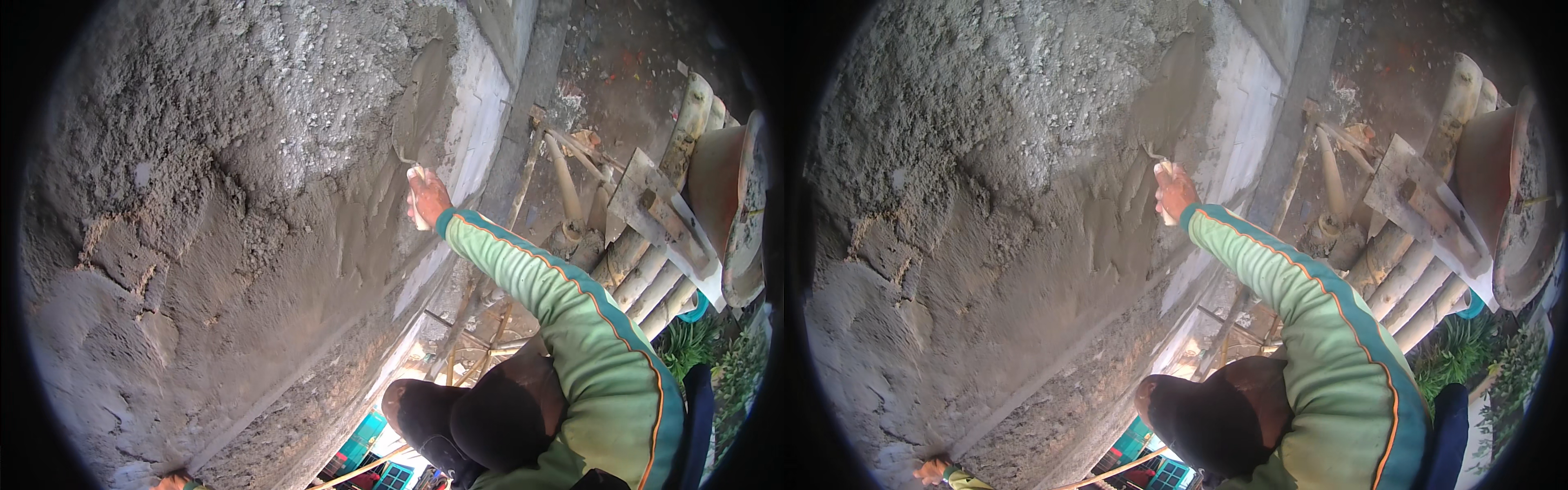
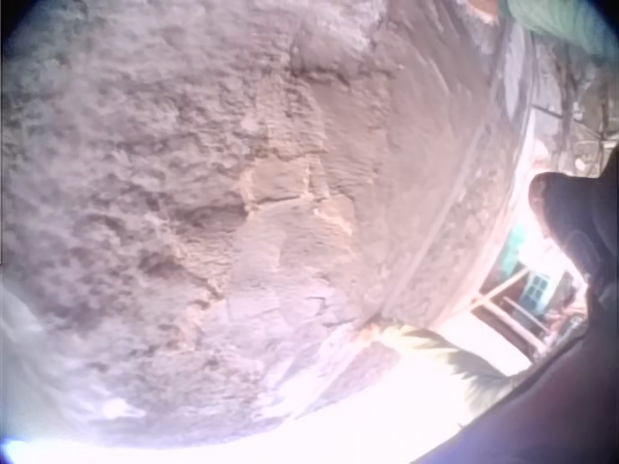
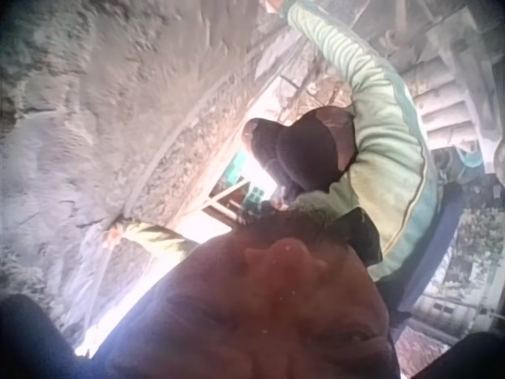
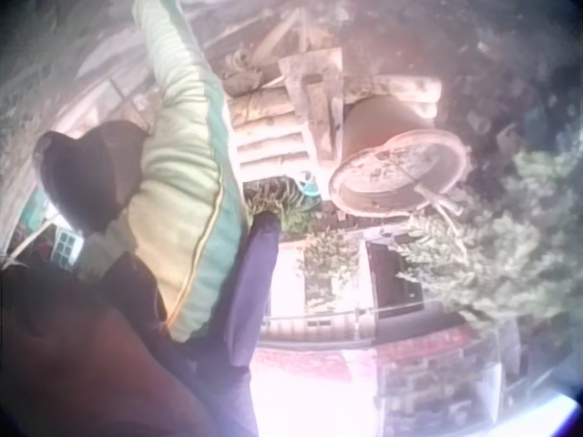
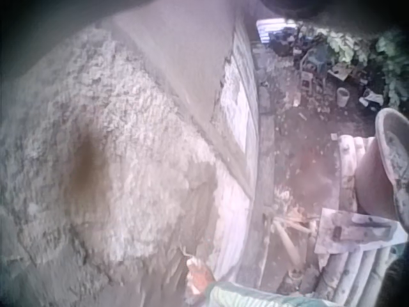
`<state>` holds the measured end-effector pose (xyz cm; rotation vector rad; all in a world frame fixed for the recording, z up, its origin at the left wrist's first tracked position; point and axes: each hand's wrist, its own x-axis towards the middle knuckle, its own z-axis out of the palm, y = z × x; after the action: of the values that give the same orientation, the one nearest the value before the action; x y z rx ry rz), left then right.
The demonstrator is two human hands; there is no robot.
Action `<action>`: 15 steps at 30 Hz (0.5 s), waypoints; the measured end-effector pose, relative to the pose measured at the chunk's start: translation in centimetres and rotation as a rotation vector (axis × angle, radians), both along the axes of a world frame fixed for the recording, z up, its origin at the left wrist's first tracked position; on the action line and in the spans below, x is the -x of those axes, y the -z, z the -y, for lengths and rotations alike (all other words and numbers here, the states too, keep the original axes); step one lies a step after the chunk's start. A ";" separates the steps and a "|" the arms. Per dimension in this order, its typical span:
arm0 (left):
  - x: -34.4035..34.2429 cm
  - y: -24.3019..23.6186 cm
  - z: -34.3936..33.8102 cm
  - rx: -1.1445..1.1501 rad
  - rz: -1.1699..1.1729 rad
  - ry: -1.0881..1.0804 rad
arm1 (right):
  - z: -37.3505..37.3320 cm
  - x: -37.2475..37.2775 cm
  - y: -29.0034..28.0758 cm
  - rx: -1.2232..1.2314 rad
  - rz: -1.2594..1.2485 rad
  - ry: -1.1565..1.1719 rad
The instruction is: The person scoops wet cement from a bucket with a trowel and applies it to a vertical wall, smoothing the surface. The person works from a bamboo scaffold, repeatedly transferring material and spreading it across the wall face.
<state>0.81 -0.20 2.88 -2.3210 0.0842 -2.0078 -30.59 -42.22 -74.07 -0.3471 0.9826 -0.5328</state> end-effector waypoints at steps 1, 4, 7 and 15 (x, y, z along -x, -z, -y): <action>0.1 -0.2 -0.1 0.005 0.006 0.001 | -0.4 0.8 0.4 -0.012 -0.027 0.023; -0.2 -0.4 0.3 -0.005 0.004 0.012 | 4.6 3.0 2.5 -0.079 0.024 0.220; -1.4 0.7 0.8 -0.012 -0.006 0.023 | 14.1 4.8 5.9 -0.042 0.172 0.315; -0.3 -1.2 -1.0 0.000 0.033 -0.011 | 10.2 0.2 3.4 0.118 0.051 0.057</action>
<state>1.14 0.85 4.07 -2.2820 0.0684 -2.0407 -30.75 -52.41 -77.52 -0.4094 0.9159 -0.6504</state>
